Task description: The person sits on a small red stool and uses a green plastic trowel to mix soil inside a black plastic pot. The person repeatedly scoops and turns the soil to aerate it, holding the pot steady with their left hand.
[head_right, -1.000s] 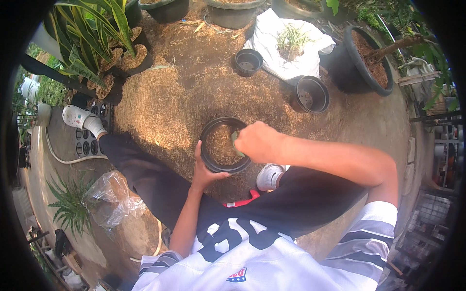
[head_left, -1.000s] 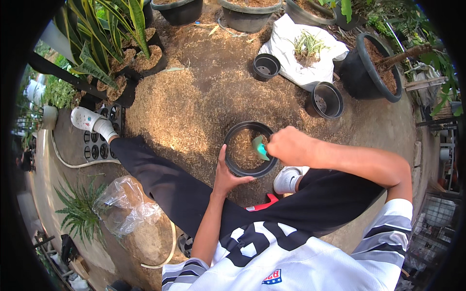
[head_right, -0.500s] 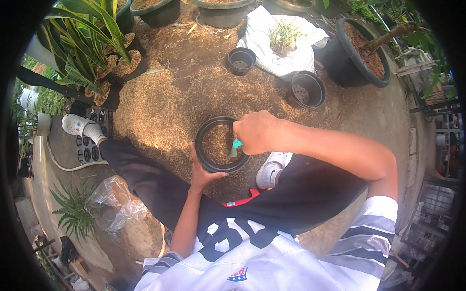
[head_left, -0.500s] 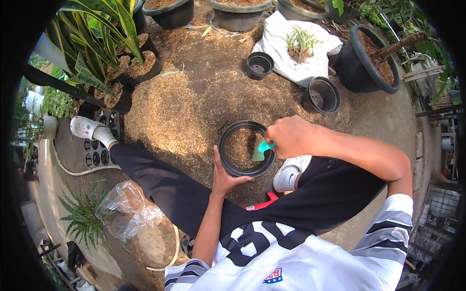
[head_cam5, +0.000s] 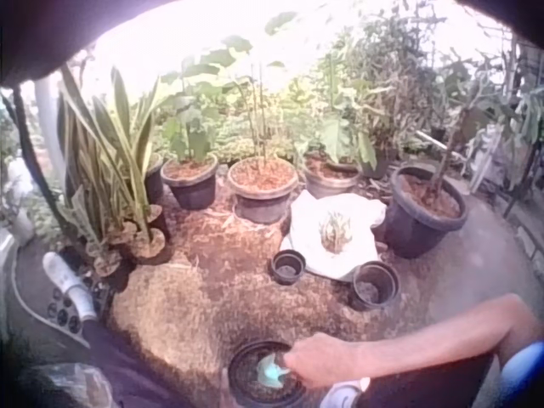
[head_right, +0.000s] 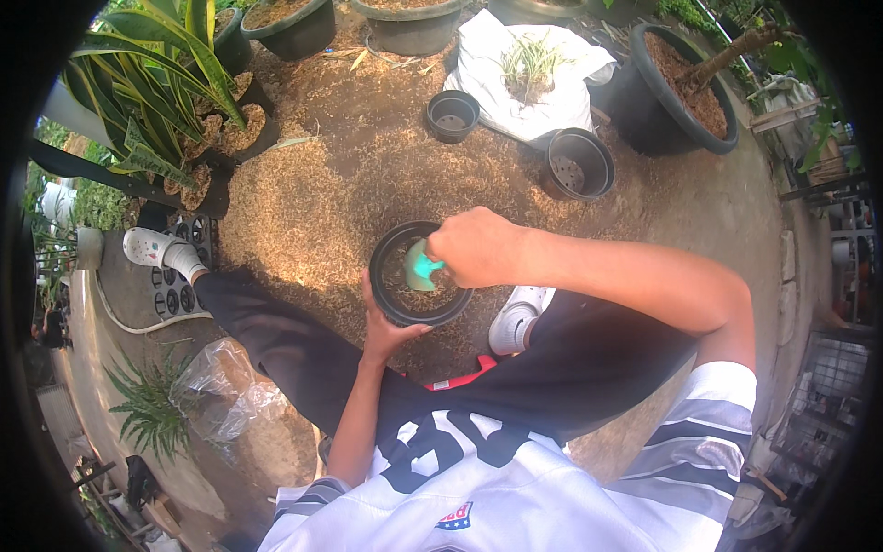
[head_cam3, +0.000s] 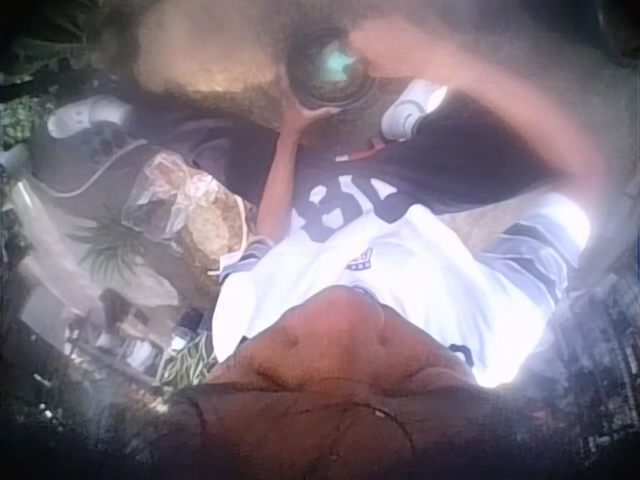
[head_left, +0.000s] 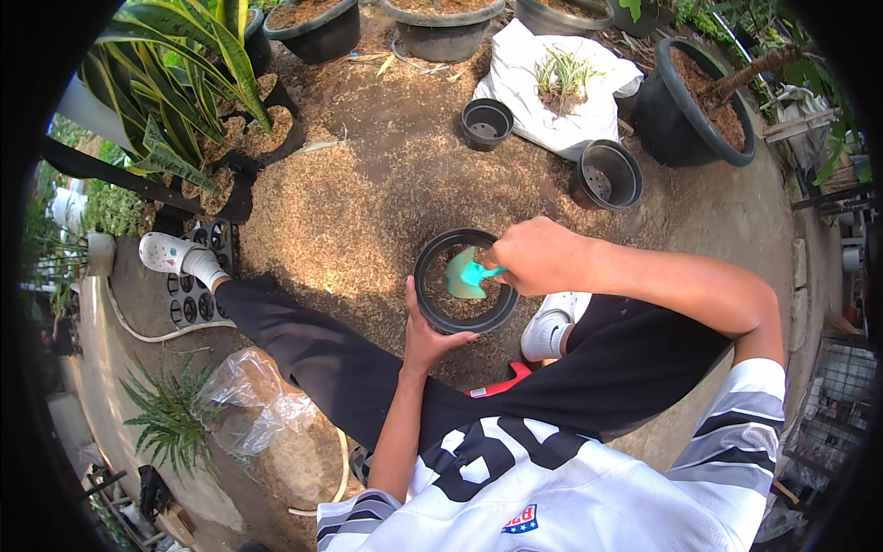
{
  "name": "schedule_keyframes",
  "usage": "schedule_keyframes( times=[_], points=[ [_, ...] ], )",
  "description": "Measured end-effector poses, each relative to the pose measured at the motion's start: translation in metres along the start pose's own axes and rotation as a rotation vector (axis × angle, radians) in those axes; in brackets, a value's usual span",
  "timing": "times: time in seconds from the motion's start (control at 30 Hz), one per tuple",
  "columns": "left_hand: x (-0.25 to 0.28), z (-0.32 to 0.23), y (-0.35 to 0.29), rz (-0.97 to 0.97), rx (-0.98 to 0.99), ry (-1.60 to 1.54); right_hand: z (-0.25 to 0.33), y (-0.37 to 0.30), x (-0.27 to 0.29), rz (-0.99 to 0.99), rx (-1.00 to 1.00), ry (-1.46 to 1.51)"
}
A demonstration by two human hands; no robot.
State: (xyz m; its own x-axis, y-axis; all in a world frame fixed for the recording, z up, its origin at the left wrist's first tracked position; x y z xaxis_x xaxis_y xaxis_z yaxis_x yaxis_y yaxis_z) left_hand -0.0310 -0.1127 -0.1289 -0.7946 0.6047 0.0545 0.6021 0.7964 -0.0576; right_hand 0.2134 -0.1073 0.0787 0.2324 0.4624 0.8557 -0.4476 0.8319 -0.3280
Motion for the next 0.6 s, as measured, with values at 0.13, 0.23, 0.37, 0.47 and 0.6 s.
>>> schedule_keyframes(
  times=[0.13,0.23,0.37,0.47,0.6],
  points=[
    [-0.002,-0.004,0.001,0.022,0.004,0.006,-0.017,-0.003,-0.012,0.165,-0.039,-0.076],
    [0.0,-0.004,-0.001,0.017,0.025,0.005,-0.001,-0.002,0.014,0.184,-0.007,-0.17],
    [0.0,-0.002,-0.001,0.022,0.043,-0.032,0.007,-0.003,0.0,0.16,0.06,-0.205],
    [0.003,-0.002,-0.001,0.005,-0.003,0.137,0.003,-0.004,-0.015,0.147,0.089,-0.186],
    [0.003,0.003,-0.005,-0.004,0.028,0.034,0.009,-0.002,0.002,0.015,0.081,-0.127]
  ],
)
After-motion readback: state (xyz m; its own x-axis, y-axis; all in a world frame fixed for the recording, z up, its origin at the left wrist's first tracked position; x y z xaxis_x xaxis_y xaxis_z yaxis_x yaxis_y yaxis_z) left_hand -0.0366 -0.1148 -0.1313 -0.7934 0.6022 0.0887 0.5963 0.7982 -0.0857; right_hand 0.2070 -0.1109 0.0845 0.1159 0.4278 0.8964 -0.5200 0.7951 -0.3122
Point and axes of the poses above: each hand's wrist, its own y-axis towards the middle knuckle, its own x-axis out of the back of the hand, z = x × y, the point moved 3 cm from there along y, towards the middle knuckle, and after that the axes turned 6 degrees about x, right-handed, at the moved point
